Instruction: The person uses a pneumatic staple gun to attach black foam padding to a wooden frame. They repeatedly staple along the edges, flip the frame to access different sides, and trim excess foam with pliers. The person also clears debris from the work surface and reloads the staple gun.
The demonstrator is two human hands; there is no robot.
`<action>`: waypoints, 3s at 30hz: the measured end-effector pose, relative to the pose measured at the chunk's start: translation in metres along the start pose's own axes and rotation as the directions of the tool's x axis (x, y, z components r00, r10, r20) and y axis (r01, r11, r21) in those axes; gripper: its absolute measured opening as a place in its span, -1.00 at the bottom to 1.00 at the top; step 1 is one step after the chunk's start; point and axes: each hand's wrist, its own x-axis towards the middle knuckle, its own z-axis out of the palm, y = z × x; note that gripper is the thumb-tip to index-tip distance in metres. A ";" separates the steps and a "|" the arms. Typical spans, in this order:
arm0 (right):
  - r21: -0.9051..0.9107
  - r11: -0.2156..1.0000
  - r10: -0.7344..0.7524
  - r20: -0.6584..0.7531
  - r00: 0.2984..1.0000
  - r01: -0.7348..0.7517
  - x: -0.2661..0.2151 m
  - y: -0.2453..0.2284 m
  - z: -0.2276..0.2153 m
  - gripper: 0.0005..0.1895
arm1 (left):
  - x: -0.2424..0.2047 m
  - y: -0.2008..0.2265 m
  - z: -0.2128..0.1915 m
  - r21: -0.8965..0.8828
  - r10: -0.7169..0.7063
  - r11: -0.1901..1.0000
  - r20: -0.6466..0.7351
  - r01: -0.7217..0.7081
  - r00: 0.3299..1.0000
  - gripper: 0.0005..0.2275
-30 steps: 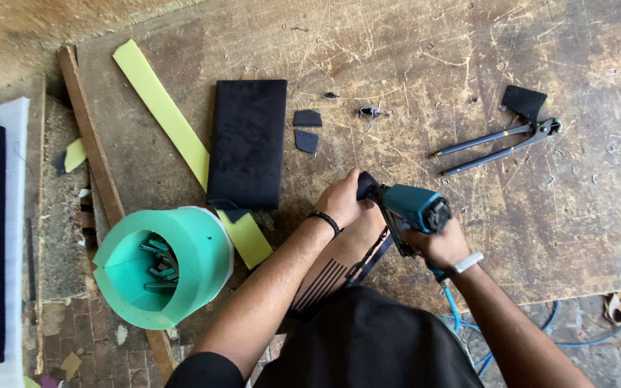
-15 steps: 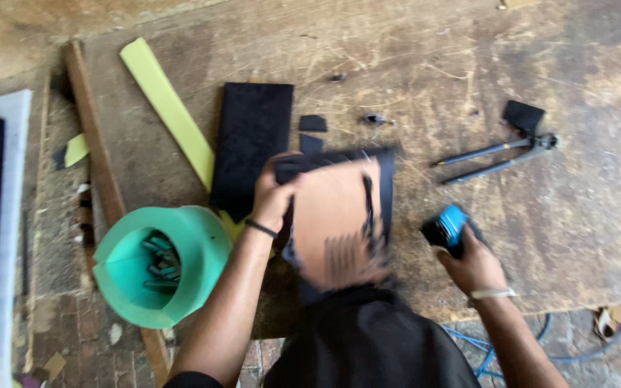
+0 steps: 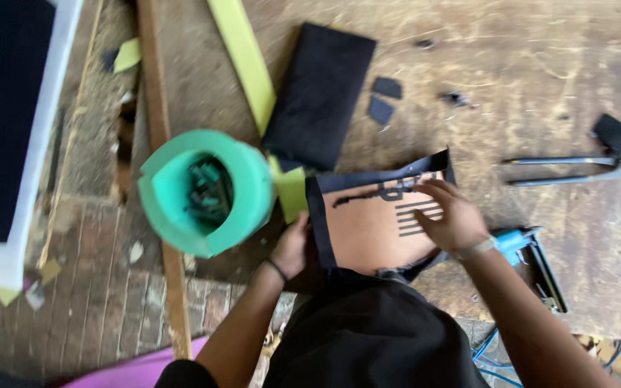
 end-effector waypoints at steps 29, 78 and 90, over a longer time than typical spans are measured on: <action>0.553 0.759 -0.389 -0.038 0.920 0.344 0.032 -0.138 0.116 -0.85 | -0.037 0.033 0.014 0.757 0.288 0.559 0.206 -0.339 0.935 -0.65; 0.509 0.815 0.308 0.028 0.951 -0.278 -0.124 -0.091 0.014 -0.69 | 0.001 0.047 0.110 0.767 0.256 0.425 0.408 -0.481 0.876 -0.36; 0.393 0.799 0.421 0.178 0.890 -0.456 -0.103 -0.123 0.012 -0.73 | 0.004 0.054 0.116 0.790 0.233 0.343 0.453 -0.508 0.861 -0.31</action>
